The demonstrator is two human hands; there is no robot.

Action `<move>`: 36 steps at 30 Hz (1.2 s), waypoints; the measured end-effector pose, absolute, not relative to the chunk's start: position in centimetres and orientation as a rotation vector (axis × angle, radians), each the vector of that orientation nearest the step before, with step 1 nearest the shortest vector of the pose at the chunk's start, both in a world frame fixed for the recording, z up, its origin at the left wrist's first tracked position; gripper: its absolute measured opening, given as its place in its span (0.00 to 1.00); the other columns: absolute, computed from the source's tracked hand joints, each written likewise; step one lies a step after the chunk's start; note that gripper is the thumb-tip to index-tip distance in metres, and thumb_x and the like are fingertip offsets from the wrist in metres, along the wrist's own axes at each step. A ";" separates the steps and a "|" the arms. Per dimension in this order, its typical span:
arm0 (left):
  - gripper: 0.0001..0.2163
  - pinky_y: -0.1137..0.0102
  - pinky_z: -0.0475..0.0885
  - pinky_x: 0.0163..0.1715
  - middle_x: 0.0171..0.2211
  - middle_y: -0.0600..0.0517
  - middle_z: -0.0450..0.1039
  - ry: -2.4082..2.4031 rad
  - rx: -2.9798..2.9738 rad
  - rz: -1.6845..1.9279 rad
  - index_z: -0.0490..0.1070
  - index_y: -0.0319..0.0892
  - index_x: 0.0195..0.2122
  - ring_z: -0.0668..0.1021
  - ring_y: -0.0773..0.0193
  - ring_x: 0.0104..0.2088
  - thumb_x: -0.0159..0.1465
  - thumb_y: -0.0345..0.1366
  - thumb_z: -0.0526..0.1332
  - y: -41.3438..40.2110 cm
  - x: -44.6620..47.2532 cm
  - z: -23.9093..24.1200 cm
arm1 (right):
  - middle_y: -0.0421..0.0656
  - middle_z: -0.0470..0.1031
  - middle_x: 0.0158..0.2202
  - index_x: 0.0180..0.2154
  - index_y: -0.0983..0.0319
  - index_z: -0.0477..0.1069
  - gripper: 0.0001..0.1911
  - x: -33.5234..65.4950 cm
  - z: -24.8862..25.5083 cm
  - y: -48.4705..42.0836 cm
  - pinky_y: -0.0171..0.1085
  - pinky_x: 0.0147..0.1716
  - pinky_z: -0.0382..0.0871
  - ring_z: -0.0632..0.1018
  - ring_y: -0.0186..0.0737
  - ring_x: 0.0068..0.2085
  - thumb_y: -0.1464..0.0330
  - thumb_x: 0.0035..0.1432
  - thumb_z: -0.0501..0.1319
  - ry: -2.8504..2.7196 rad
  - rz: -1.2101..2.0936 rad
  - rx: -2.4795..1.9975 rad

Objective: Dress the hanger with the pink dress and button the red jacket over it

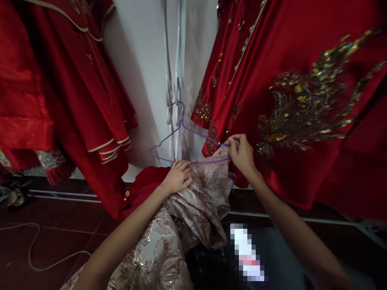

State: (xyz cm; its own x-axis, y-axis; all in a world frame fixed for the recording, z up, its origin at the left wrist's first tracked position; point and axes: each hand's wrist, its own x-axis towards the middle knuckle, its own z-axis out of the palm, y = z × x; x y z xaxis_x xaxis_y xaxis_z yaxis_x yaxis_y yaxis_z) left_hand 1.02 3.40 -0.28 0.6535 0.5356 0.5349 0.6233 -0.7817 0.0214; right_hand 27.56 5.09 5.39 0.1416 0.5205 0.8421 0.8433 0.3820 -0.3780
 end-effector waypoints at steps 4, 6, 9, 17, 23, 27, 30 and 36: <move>0.10 0.58 0.57 0.57 0.57 0.47 0.62 -0.967 -2.691 -0.781 0.71 0.40 0.37 0.65 0.57 0.55 0.62 0.36 0.51 3.2 0.3 -0.2 | 0.49 0.73 0.34 0.38 0.60 0.65 0.12 29.0 5.1 4.4 0.43 0.35 0.68 0.75 0.46 0.34 0.61 0.60 0.50 -1.466 -0.346 -1.304; 0.10 0.58 0.56 0.57 0.58 0.47 0.60 -0.966 -2.691 -0.770 0.71 0.40 0.37 0.65 0.57 0.55 0.62 0.35 0.51 3.5 -0.5 -0.3 | 0.49 0.73 0.33 0.38 0.61 0.65 0.12 30.1 5.0 4.1 0.43 0.33 0.67 0.75 0.46 0.33 0.60 0.60 0.50 -1.426 -0.358 -1.346; 0.10 0.58 0.56 0.56 0.59 0.47 0.60 -0.982 -2.686 -0.754 0.71 0.40 0.36 0.65 0.57 0.54 0.62 0.35 0.51 4.2 -1.6 -0.4 | 0.48 0.73 0.33 0.39 0.61 0.65 0.13 31.3 5.0 3.9 0.43 0.32 0.67 0.74 0.46 0.33 0.59 0.59 0.50 -1.386 -0.383 -1.384; 0.09 0.58 0.57 0.55 0.57 0.49 0.62 -0.983 -2.799 -0.856 0.71 0.41 0.35 0.67 0.58 0.54 0.62 0.35 0.52 4.1 -1.5 0.0 | 0.48 0.73 0.34 0.40 0.62 0.66 0.14 30.3 5.7 4.0 0.43 0.33 0.67 0.74 0.46 0.33 0.59 0.60 0.50 -1.403 -0.376 -1.356; 0.11 0.61 0.56 0.55 0.55 0.50 0.66 -0.994 -2.929 -1.176 0.71 0.42 0.34 0.66 0.61 0.55 0.64 0.35 0.50 3.4 2.3 -0.1 | 0.45 0.75 0.35 0.36 0.58 0.68 0.11 25.9 7.7 4.8 0.46 0.43 0.62 0.73 0.47 0.38 0.60 0.59 0.52 -1.651 -0.439 -1.227; 0.15 0.64 0.59 0.53 0.48 0.50 0.71 -1.100 -2.952 -1.399 0.69 0.42 0.44 0.70 0.64 0.50 0.67 0.37 0.44 2.4 3.4 0.5 | 0.44 0.74 0.36 0.39 0.58 0.65 0.12 25.0 6.9 5.5 0.45 0.43 0.61 0.73 0.45 0.38 0.60 0.62 0.48 -1.697 -0.369 -1.209; 0.16 0.67 0.62 0.50 0.45 0.49 0.71 -1.187 -2.887 -1.518 0.68 0.42 0.46 0.71 0.64 0.47 0.68 0.40 0.43 2.4 1.0 0.8 | 0.42 0.73 0.36 0.41 0.58 0.62 0.12 25.1 6.0 5.8 0.46 0.44 0.59 0.73 0.44 0.38 0.60 0.63 0.46 -1.721 -0.308 -1.209; 0.17 0.68 0.66 0.39 0.30 0.48 0.70 -1.823 -2.172 -1.545 0.71 0.42 0.31 0.71 0.60 0.36 0.64 0.47 0.48 6.4 -10.0 -2.1 | 0.40 0.73 0.31 0.38 0.58 0.61 0.11 24.9 6.2 6.3 0.45 0.43 0.59 0.74 0.43 0.34 0.58 0.59 0.53 -1.639 -0.245 -1.213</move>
